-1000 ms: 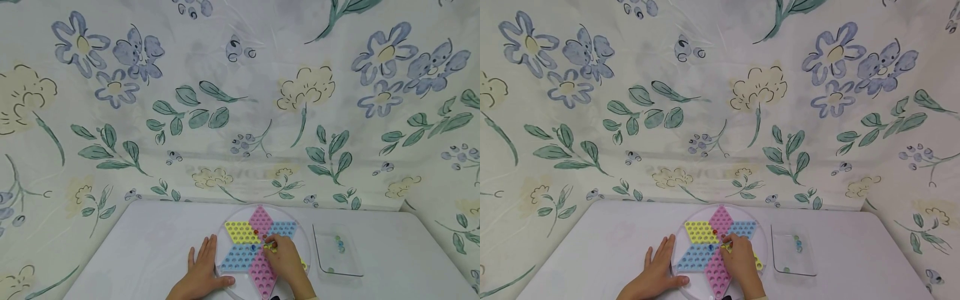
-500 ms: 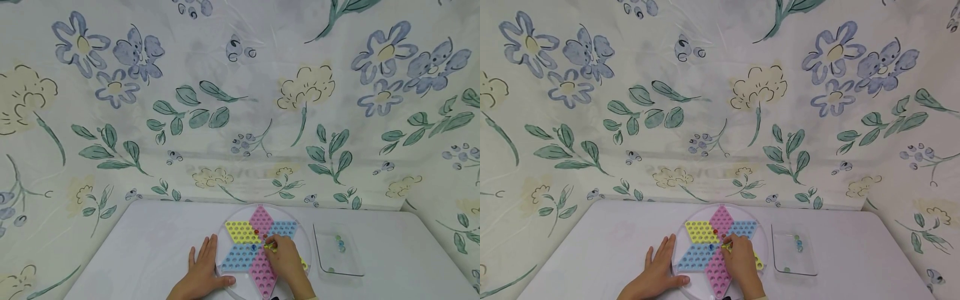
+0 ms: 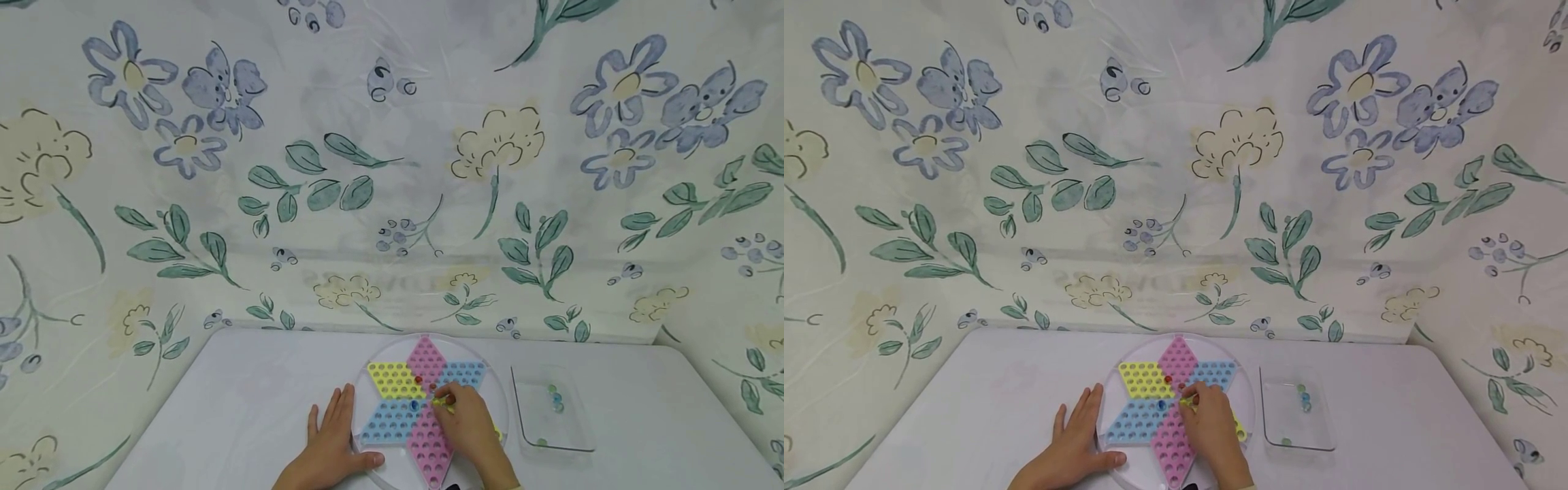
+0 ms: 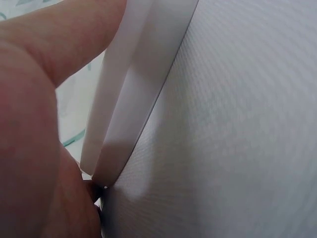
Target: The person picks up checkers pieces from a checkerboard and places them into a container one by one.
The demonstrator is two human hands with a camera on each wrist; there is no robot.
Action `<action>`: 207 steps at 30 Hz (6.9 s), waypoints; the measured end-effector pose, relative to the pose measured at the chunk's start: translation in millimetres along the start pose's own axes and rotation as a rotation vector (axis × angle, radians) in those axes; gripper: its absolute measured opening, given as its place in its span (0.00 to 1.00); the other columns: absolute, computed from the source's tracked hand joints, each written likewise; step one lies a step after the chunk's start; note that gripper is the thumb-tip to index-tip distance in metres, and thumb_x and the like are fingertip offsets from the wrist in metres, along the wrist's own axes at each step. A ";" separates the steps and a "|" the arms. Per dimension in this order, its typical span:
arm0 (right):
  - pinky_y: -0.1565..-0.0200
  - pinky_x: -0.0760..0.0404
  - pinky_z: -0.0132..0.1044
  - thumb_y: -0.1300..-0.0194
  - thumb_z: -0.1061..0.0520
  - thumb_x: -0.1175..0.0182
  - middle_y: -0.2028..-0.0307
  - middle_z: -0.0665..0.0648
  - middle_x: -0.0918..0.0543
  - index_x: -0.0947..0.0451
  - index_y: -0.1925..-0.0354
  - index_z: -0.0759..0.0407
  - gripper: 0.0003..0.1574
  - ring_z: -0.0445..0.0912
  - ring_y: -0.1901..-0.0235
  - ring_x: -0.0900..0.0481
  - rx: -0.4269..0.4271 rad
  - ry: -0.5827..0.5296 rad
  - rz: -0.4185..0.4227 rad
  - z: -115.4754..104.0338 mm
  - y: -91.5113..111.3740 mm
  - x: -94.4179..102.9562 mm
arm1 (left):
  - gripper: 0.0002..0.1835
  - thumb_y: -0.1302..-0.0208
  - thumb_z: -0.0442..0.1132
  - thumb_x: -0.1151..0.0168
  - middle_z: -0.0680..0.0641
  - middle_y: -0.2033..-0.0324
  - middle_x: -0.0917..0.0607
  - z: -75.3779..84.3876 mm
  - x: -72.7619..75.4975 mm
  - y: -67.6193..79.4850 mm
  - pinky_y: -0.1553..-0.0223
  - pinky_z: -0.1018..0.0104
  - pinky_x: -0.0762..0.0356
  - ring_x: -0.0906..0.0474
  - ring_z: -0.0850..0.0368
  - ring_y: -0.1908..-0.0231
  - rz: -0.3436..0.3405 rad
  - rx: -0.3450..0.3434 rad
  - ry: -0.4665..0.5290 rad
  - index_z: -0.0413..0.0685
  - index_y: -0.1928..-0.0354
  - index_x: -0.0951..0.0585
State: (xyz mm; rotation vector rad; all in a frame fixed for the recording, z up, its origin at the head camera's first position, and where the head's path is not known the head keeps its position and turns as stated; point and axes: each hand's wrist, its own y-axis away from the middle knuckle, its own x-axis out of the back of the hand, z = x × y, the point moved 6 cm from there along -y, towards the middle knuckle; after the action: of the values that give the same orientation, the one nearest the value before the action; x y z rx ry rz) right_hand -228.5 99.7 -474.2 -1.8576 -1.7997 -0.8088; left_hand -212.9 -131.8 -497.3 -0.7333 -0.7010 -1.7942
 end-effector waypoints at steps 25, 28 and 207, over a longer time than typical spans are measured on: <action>0.65 0.30 0.36 0.31 0.56 0.37 0.63 0.51 0.24 0.19 0.51 0.58 0.12 0.44 0.65 0.31 0.126 -0.100 0.052 6.6 12.1 33.4 | 0.73 0.54 0.67 0.26 0.28 0.24 0.53 -2.1 -0.7 -2.7 0.33 0.30 0.80 0.65 0.31 0.24 -0.019 0.031 0.009 0.26 0.24 0.56; 0.66 0.31 0.35 0.30 0.57 0.37 0.64 0.51 0.24 0.19 0.51 0.58 0.11 0.45 0.66 0.32 0.125 -0.106 0.059 8.5 14.4 39.4 | 0.73 0.54 0.68 0.26 0.28 0.24 0.54 -2.3 -1.5 -2.9 0.32 0.31 0.81 0.65 0.31 0.24 -0.025 0.036 0.009 0.26 0.24 0.56; 0.65 0.27 0.39 0.39 0.58 0.32 0.66 0.53 0.24 0.18 0.55 0.58 0.12 0.45 0.66 0.29 0.216 -0.046 -0.102 -29.8 -3.7 -11.3 | 0.71 0.52 0.68 0.27 0.29 0.23 0.54 -1.0 -2.4 -0.4 0.33 0.32 0.81 0.66 0.32 0.23 -0.020 0.023 0.022 0.27 0.23 0.56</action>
State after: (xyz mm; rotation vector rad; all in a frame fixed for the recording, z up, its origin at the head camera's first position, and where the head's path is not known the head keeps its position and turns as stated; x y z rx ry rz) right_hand -235.4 71.7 -460.1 -1.6703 -1.9400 -0.5838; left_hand -212.7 -131.1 -499.8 -0.6924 -0.7155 -1.8072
